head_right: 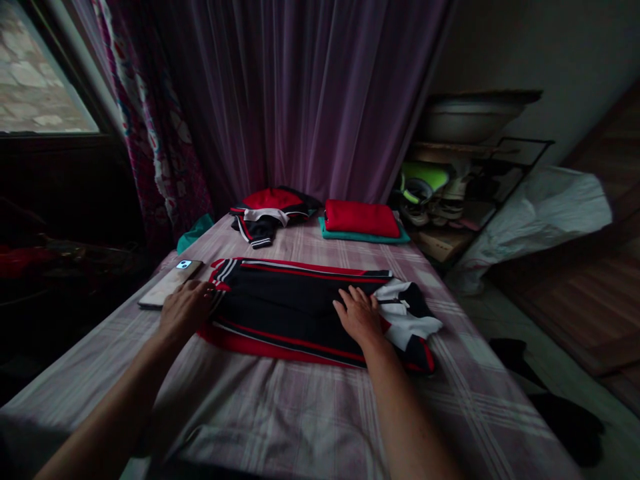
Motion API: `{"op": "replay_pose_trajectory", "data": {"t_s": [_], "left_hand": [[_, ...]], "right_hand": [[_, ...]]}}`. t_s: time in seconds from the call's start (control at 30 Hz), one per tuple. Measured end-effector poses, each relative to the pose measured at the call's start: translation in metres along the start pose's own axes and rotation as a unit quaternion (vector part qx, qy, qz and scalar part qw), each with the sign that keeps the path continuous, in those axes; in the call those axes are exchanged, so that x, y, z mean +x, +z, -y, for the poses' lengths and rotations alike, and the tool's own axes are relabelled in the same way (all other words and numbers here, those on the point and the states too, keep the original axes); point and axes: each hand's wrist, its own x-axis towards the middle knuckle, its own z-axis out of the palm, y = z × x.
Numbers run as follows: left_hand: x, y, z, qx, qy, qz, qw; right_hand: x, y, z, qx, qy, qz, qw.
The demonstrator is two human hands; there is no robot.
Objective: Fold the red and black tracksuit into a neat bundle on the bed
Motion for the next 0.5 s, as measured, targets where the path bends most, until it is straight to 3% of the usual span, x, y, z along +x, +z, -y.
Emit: {"op": "replay_pose_trajectory", "data": {"t_s": [0.13, 0.27, 0.37, 0.5], "left_hand": [[0.002, 0.015, -0.02, -0.028, 0.101, -0.054, 0.993], [0.018, 0.022, -0.05, -0.057, 0.192, -0.06, 0.978], [0.043, 0.023, -0.066, -0.046, 0.193, -0.057, 0.979], [0.075, 0.03, -0.069, -0.028, 0.15, -0.03, 0.988]], "right_hand": [[-0.002, -0.002, 0.003, -0.006, 0.01, 0.002, 1.0], [-0.004, -0.017, 0.026, 0.011, 0.001, -0.042, 0.999], [0.004, -0.032, 0.063, 0.052, -0.064, -0.08, 0.993], [0.031, -0.04, 0.11, 0.103, -0.125, -0.057, 0.985]]}}
